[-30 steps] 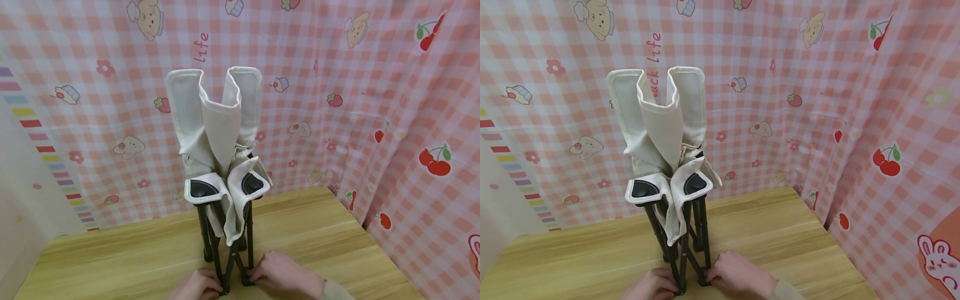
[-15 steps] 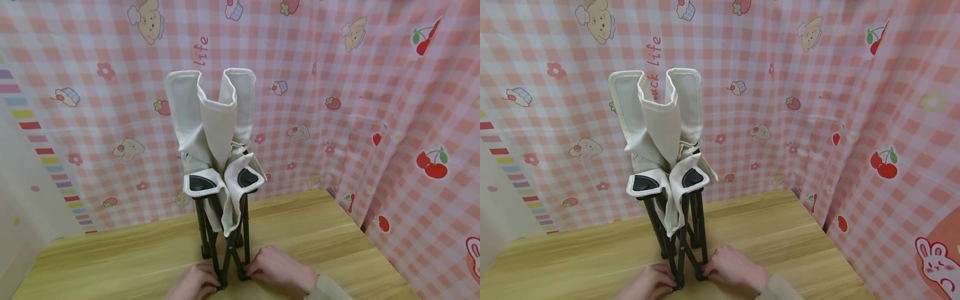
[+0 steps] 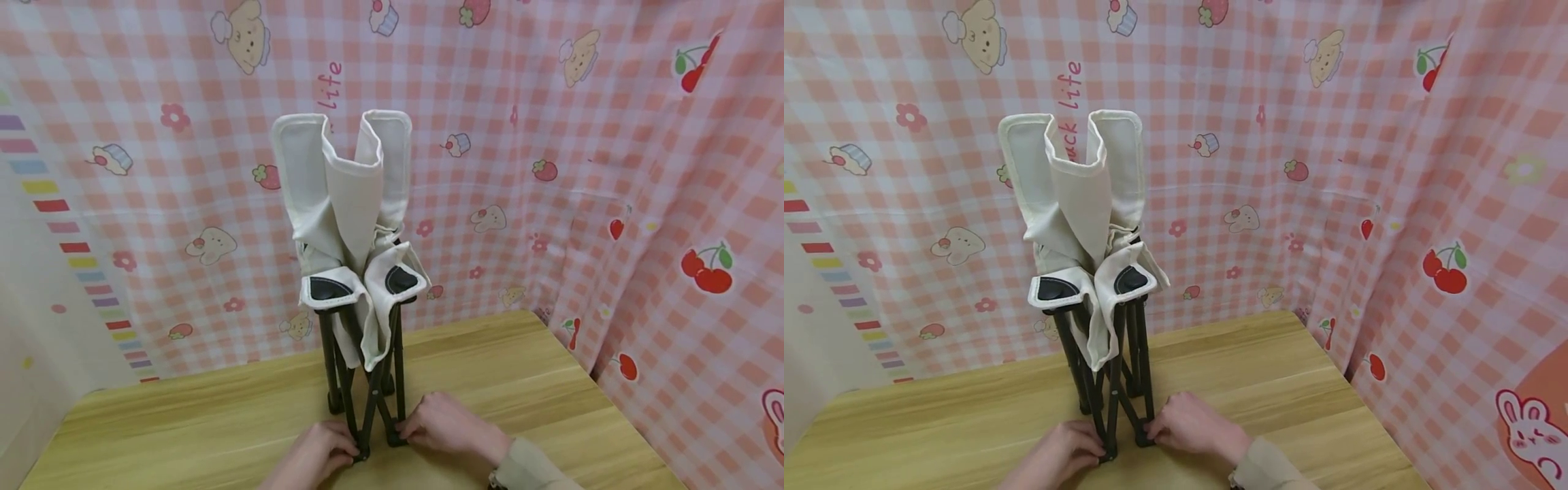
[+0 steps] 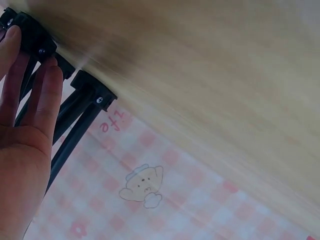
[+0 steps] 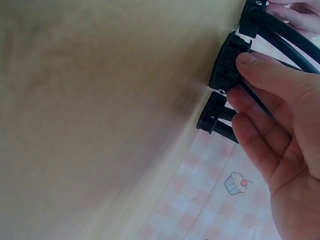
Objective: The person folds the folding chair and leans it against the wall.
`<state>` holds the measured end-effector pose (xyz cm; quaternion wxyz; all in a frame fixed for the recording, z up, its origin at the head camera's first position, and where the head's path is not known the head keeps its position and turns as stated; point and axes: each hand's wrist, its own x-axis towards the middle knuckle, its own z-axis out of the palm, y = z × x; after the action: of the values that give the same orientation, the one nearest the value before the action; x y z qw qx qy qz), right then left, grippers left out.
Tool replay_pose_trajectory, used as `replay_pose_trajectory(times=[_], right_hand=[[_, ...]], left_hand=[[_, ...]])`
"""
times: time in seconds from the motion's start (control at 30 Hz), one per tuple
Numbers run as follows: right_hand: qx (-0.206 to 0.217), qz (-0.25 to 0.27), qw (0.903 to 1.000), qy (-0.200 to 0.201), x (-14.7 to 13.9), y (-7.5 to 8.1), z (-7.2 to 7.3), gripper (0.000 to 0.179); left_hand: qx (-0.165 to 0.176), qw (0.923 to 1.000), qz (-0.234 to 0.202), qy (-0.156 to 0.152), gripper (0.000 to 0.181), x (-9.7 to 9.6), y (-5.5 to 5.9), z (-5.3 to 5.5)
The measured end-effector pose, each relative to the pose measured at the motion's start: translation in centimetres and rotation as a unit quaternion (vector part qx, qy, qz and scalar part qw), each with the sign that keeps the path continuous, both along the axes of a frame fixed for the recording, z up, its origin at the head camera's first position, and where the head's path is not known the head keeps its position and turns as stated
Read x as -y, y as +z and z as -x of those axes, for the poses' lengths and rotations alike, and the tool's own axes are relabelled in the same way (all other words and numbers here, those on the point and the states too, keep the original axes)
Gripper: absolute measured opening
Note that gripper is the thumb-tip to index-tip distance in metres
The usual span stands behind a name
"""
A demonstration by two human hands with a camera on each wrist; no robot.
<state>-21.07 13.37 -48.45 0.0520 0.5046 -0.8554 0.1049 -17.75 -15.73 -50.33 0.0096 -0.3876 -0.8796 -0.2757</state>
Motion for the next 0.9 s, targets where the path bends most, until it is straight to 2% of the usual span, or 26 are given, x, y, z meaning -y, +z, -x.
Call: replay_pose_trajectory(times=[0.13,0.27,0.53,0.9], right_hand=[[0.013,0.0,0.9999,-0.01,0.1,0.0,0.6,0.015],[0.023,-0.006,0.9995,-0.02,0.4,0.1,1.2,0.015],[0.028,-0.01,0.9989,-0.037,0.9,0.1,2.2,0.013],[0.051,0.002,0.9969,-0.061,1.3,0.0,3.3,0.011]], left_hand=[[0.014,0.9998,-0.004,0.012,0.011,0.0,0.0,0.6],[0.012,0.9997,-0.006,0.02,0.012,0.0,0.1,1.0],[-0.001,0.9989,-0.004,0.046,0.013,0.1,0.0,1.7],[-0.02,0.998,-0.011,0.059,0.013,0.2,-0.3,2.9]])
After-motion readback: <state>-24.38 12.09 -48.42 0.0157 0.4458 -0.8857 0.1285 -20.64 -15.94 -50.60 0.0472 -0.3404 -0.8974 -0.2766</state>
